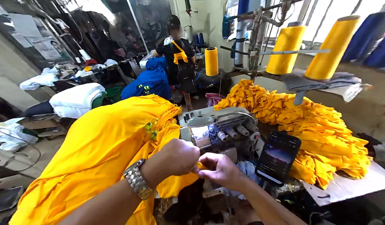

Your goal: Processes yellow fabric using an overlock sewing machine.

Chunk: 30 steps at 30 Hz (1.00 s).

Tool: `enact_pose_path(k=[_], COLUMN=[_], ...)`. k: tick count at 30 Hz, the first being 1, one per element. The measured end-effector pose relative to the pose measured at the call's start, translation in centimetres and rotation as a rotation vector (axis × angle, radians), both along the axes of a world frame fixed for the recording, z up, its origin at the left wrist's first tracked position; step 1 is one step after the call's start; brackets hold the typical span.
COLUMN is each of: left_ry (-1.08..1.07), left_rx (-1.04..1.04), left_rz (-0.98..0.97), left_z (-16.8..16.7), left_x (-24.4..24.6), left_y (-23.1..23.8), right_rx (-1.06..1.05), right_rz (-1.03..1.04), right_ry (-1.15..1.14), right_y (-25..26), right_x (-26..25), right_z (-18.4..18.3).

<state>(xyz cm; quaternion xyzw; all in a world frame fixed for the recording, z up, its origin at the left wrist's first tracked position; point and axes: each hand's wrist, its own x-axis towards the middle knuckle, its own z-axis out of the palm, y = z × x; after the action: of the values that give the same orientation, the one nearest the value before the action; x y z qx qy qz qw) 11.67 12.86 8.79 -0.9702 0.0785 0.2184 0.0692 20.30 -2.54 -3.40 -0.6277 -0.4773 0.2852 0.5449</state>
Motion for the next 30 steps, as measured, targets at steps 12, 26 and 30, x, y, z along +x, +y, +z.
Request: enact_pose_path(k=[12,26,30], left_ry=[-0.019,-0.015,-0.142], left_rx=[-0.009,0.009,-0.033], left_rz=[-0.031,-0.177,-0.285], left_z=[0.7,-0.2,-2.3], left_x=[-1.2,0.1,0.4], left_y=[0.0,0.0,2.3], right_rx=[0.239,0.094,0.219], right_rz=[-0.060,0.231,0.129], right_ry=[-0.083,-0.174,-0.120], right_y=[0.4,-0.3,-1.0], right_x=[1.2,-0.4,-1.4], right_z=[-1.8,-3.0,-6.3])
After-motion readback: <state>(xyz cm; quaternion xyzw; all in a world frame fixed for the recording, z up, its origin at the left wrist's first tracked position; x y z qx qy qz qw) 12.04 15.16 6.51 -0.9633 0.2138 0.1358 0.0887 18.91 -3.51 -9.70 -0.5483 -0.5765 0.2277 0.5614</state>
